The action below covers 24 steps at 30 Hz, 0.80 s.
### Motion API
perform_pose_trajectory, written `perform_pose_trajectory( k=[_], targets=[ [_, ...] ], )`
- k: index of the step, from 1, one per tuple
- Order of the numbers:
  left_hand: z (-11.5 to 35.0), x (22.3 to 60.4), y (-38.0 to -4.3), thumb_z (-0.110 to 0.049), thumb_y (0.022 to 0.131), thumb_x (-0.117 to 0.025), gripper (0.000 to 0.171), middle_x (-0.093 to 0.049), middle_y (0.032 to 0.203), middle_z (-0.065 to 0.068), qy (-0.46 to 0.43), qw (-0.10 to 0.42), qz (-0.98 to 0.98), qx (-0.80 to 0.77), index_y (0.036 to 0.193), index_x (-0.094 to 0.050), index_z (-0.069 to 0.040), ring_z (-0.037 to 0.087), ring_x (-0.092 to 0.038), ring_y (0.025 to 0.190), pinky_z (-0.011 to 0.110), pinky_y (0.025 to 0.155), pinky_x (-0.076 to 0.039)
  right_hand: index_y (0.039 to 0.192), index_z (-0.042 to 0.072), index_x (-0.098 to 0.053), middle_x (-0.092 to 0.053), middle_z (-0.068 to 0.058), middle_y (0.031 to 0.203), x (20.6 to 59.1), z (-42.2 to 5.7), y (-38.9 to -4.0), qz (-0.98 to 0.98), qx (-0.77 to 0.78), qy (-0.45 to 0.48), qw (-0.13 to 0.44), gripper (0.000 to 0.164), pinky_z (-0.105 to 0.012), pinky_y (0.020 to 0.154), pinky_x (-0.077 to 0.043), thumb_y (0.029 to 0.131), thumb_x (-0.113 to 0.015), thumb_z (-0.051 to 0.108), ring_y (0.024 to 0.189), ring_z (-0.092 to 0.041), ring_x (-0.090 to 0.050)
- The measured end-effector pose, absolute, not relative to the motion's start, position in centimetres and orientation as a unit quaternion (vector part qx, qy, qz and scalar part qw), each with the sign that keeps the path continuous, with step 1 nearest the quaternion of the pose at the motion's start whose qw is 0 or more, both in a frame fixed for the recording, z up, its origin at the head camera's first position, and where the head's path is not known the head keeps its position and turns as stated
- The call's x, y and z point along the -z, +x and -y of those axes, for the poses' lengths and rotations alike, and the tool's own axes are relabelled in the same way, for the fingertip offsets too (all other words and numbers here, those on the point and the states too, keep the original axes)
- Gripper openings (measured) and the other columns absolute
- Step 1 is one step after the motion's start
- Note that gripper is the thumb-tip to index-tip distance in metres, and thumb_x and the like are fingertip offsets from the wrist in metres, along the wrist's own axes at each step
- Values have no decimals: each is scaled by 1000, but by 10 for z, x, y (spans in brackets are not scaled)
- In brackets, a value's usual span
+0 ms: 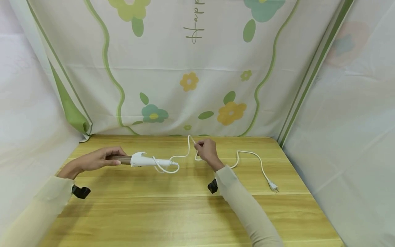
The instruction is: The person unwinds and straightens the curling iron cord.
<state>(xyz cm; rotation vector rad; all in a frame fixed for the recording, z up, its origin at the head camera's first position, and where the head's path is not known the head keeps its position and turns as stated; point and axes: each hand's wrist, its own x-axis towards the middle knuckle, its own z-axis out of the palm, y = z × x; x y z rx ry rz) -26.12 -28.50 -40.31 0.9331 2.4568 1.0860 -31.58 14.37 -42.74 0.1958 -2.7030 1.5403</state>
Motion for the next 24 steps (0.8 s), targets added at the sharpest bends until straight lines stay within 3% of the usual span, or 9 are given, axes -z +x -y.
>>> perform_pose_trajectory(
  k=[5, 8, 11, 19, 24],
  targets=[
    [287, 408, -261, -20, 99, -60, 17, -62, 98, 6, 330, 150, -858, -363, 116, -62, -16, 10, -50, 78, 28, 68, -44, 103, 1, -75, -71, -15, 88, 421, -148, -318, 860, -502, 65, 62, 20, -34, 65, -58, 98, -62, 16, 64, -13, -65],
    [289, 411, -261, -18, 99, -61, 17, -62, 96, 5, 334, 147, -859, -360, 115, -62, -14, 9, -50, 77, 28, 67, -44, 103, 0, -75, -71, -16, 89, 416, -151, -318, 853, -511, 66, 85, 20, -30, 63, -58, 98, -63, 16, 64, -13, -65],
    [293, 415, -261, -17, 99, -61, 16, -63, 96, 5, 335, 146, -859, -358, 114, -62, -14, 9, -50, 76, 28, 67, -44, 102, -1, -74, -71, -17, 88, 412, -155, -317, 844, -525, 61, 96, 20, -28, 61, -57, 97, -64, 15, 63, -13, -66],
    [304, 426, -256, -18, 99, -61, 14, -62, 97, 10, 333, 142, -862, -355, 113, -62, -15, 8, -50, 78, 27, 67, -43, 105, -2, -73, -70, -18, 90, 403, -169, -316, 830, -545, 43, 114, 22, -36, 68, -59, 98, -64, 16, 64, -15, -66],
    [313, 432, -248, -17, 99, -59, 14, -62, 99, 10, 322, 140, -866, -356, 113, -60, -13, 7, -51, 80, 26, 67, -43, 106, -4, -73, -70, -20, 91, 400, -178, -318, 817, -561, 37, 126, 22, -33, 66, -59, 97, -65, 15, 65, -15, -66]
  ],
)
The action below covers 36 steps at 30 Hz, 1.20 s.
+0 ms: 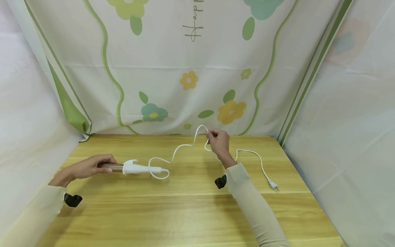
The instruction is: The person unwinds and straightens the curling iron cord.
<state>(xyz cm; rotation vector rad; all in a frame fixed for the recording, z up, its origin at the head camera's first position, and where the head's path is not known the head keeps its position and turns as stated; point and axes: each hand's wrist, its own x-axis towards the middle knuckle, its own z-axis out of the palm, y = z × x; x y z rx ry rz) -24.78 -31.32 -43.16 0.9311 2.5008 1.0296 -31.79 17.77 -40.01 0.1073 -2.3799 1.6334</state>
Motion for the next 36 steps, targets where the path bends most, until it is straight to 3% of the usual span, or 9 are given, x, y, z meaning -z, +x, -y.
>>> perform_pose_trajectory(
  k=[5, 13, 24, 29, 36],
  targets=[
    [324, 434, -236, -20, 100, -59, 14, -61, 100, 7, 293, 137, -879, -350, 113, -59, -14, 7, -52, 80, 26, 67, -43, 108, -3, -72, -69, -19, 94, 400, -185, -320, 812, -570, 29, 127, 25, -31, 67, -59, 97, -64, 18, 65, -7, -64],
    [344, 440, -217, -14, 100, -58, 13, -63, 98, 9, 277, 111, -885, -356, 112, -59, -11, 5, -52, 80, 24, 65, -42, 108, -3, -72, -69, -17, 93, 401, -196, -323, 803, -579, 20, 140, 26, -25, 63, -57, 97, -65, 20, 64, -8, -64],
    [366, 451, -194, -15, 100, -57, 15, -60, 93, 7, 206, 54, -919, -332, 113, -58, -8, 3, -46, 74, 24, 61, -38, 104, -4, -72, -66, -8, 84, 402, -212, -327, 781, -603, -4, 164, 23, -37, 70, -59, 97, -65, 17, 60, -6, -62],
    [368, 460, -181, -15, 100, -59, 17, -59, 90, 3, 158, -6, -939, -304, 113, -60, -4, -1, -42, 72, 23, 59, -36, 102, -3, -72, -65, 1, 78, 405, -213, -329, 778, -605, -6, 166, 22, -35, 68, -59, 97, -65, 17, 60, -6, -63],
    [366, 470, -167, -17, 102, -55, 21, -57, 85, 4, 116, -30, -950, -289, 112, -58, 1, 0, -40, 68, 24, 57, -34, 103, -5, -72, -66, -1, 77, 409, -212, -334, 771, -613, -21, 172, 23, -26, 62, -57, 96, -66, 16, 59, -5, -63]
  ],
)
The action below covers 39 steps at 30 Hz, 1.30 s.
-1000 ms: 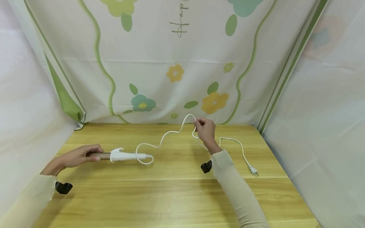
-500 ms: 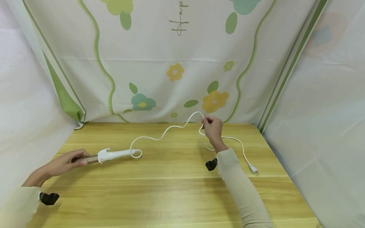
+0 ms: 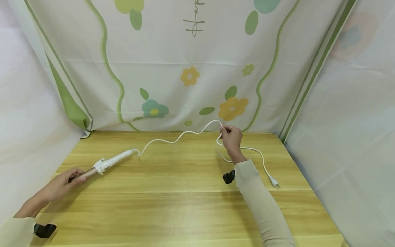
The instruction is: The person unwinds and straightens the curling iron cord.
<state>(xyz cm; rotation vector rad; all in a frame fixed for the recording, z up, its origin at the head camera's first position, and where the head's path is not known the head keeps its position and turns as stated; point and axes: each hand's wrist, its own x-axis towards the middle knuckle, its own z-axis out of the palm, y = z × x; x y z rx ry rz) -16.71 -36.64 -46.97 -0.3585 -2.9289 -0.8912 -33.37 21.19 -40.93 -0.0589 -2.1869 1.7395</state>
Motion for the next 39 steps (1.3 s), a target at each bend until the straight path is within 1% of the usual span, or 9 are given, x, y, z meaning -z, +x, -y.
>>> perform_pose_trajectory(
  k=[3, 8, 10, 11, 14, 18, 26, 34, 39],
  targets=[
    [367, 473, -162, -19, 102, -55, 24, -60, 87, 6, -96, 38, 957, 270, 112, -57, 3, -1, -42, 69, 24, 57, -36, 104, -5, -72, -65, 1, 76, 411, -210, -336, 771, -613, -22, 173, 21, -31, 64, -58, 96, -66, 14, 58, -6, -63],
    [369, 474, -157, -25, 105, -50, 33, -64, 93, 13, -52, 22, 966, 254, 116, -55, 5, 7, -49, 72, 26, 59, -38, 104, -5, -73, -68, -11, 82, 415, -201, -338, 779, -602, -17, 174, 21, -36, 65, -59, 96, -66, 13, 57, -5, -62],
    [368, 473, -156, -28, 106, -48, 36, -65, 94, 14, -35, 16, 968, 250, 117, -54, 5, 11, -50, 72, 26, 59, -38, 102, -5, -73, -68, -14, 83, 416, -196, -339, 783, -596, -12, 177, 20, -31, 62, -58, 96, -65, 13, 56, -5, -61],
    [368, 473, -155, -29, 106, -46, 37, -64, 92, 14, -28, 13, 968, 250, 117, -53, 6, 13, -49, 71, 27, 59, -38, 101, -5, -73, -67, -10, 81, 417, -192, -339, 786, -593, -9, 178, 20, -29, 60, -57, 96, -65, 13, 55, -6, -61],
    [366, 474, -152, -29, 107, -43, 40, -62, 86, 11, -12, 8, 968, 251, 118, -51, 8, 13, -47, 68, 27, 57, -37, 99, -6, -73, -68, -11, 79, 421, -180, -340, 792, -583, 3, 181, 19, -23, 55, -54, 95, -65, 11, 55, -7, -60],
    [363, 474, -152, -28, 108, -41, 42, -61, 85, 14, 1, 6, 969, 248, 117, -49, 12, 17, -50, 70, 31, 58, -39, 97, -5, -73, -69, -16, 80, 427, -157, -340, 808, -561, 27, 178, 18, -20, 53, -52, 95, -66, 10, 57, -9, -60],
    [358, 477, -151, -24, 108, -39, 44, -62, 85, 19, 8, 5, 969, 245, 115, -47, 19, 21, -52, 70, 32, 58, -40, 97, -2, -75, -71, -15, 79, 450, -116, -335, 847, -509, 57, 144, 17, -20, 52, -48, 95, -66, 12, 56, -9, -58],
    [354, 475, -152, -22, 108, -36, 47, -58, 76, 18, 37, -3, 972, 232, 117, -41, 24, 21, -49, 63, 33, 54, -39, 99, 1, -76, -73, -10, 84, 473, -88, -331, 884, -449, 84, 105, 16, -25, 60, -50, 95, -67, 14, 71, -17, -65],
    [354, 473, -152, -21, 109, -34, 48, -57, 76, 20, 48, -16, 972, 231, 117, -39, 25, 22, -50, 61, 34, 53, -39, 99, 1, -75, -73, -9, 84, 488, -75, -330, 897, -422, 106, 76, 16, -26, 59, -49, 96, -64, 12, 65, -13, -61]
  ],
)
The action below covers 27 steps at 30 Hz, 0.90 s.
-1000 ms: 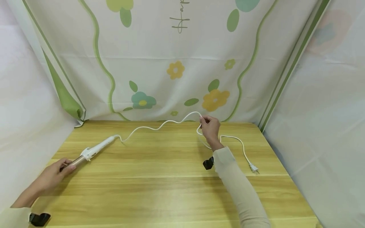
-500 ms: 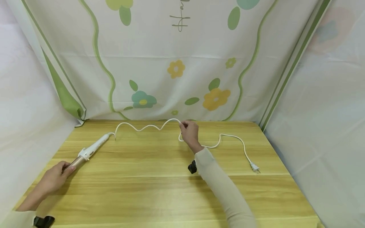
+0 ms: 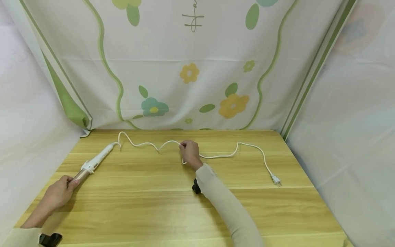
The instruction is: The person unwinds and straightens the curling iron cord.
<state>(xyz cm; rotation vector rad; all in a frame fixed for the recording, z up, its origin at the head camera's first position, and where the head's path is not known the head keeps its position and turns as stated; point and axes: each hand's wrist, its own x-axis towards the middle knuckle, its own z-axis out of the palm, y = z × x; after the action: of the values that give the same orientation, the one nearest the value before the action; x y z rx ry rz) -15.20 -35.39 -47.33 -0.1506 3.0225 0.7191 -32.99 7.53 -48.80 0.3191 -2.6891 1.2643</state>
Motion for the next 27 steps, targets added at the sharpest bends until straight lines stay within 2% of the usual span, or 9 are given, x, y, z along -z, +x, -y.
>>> perform_pose_trajectory(
  k=[4, 6, 8, 11, 13, 15, 18, 21, 27],
  targets=[
    [353, 472, -153, -22, 109, -32, 49, -57, 77, 21, -52, 26, -971, -232, 117, -38, 26, 22, -50, 61, 34, 53, -39, 102, 0, -74, -73, -9, 87, 494, -69, -332, 911, -393, 114, 58, 16, -27, 62, -52, 97, -63, 11, 67, -14, -64],
    [354, 472, -153, -23, 109, -32, 49, -57, 76, 20, -54, 30, -971, -233, 118, -37, 26, 22, -50, 61, 34, 53, -39, 113, -1, -71, -72, -12, 97, 495, -68, -333, 922, -364, 123, 39, 23, -32, 72, -55, 99, -60, 14, 81, -20, -67],
    [354, 472, -153, -23, 109, -32, 49, -57, 76, 20, -55, 30, -971, -232, 118, -38, 26, 22, -50, 61, 34, 53, -39, 130, 1, -62, -67, -16, 118, 495, -69, -334, 936, -328, 128, 8, 36, -41, 91, -51, 102, -55, 23, 106, -28, -63],
    [355, 472, -153, -23, 109, -32, 49, -58, 77, 21, -55, 30, -971, -229, 117, -38, 25, 22, -50, 61, 34, 54, -39, 151, 4, -36, -40, -21, 150, 497, -74, -333, 950, -274, 142, -40, 57, -54, 113, -30, 106, -44, 37, 140, -37, -35],
    [355, 472, -153, -23, 109, -32, 49, -58, 77, 21, -54, 31, -972, -228, 117, -38, 25, 22, -50, 61, 34, 54, -38, 157, 7, -20, -16, -21, 162, 499, -80, -333, 954, -253, 144, -74, 66, -59, 118, -13, 106, -37, 46, 151, -38, -12],
    [356, 471, -153, -24, 109, -31, 50, -58, 77, 21, -54, 33, -972, -228, 117, -38, 25, 22, -50, 62, 34, 54, -39, 159, 9, -7, 3, -21, 164, 502, -86, -334, 957, -231, 145, -102, 74, -60, 119, -1, 105, -31, 53, 153, -36, 5],
    [356, 470, -152, -24, 109, -30, 50, -57, 76, 20, -49, 35, -972, -228, 117, -38, 25, 22, -50, 61, 34, 54, -39, 159, 10, 3, 18, -19, 163, 505, -96, -337, 960, -204, 143, -131, 85, -60, 117, 9, 100, -29, 64, 151, -34, 19],
    [355, 469, -152, -24, 109, -29, 51, -57, 76, 20, -47, 38, -972, -228, 117, -38, 25, 22, -50, 61, 34, 53, -39, 158, 12, 7, 22, -17, 162, 504, -107, -339, 964, -175, 137, -145, 93, -60, 117, 12, 97, -30, 71, 150, -32, 22],
    [356, 467, -155, -30, 109, -31, 55, -53, 74, 15, -68, 67, -970, -224, 118, -38, 23, 22, -48, 62, 33, 54, -37, 158, 8, 5, 22, -20, 161, 494, -131, -341, 966, -160, 120, -161, 86, -61, 117, 10, 101, -32, 62, 150, -36, 20]
  ],
)
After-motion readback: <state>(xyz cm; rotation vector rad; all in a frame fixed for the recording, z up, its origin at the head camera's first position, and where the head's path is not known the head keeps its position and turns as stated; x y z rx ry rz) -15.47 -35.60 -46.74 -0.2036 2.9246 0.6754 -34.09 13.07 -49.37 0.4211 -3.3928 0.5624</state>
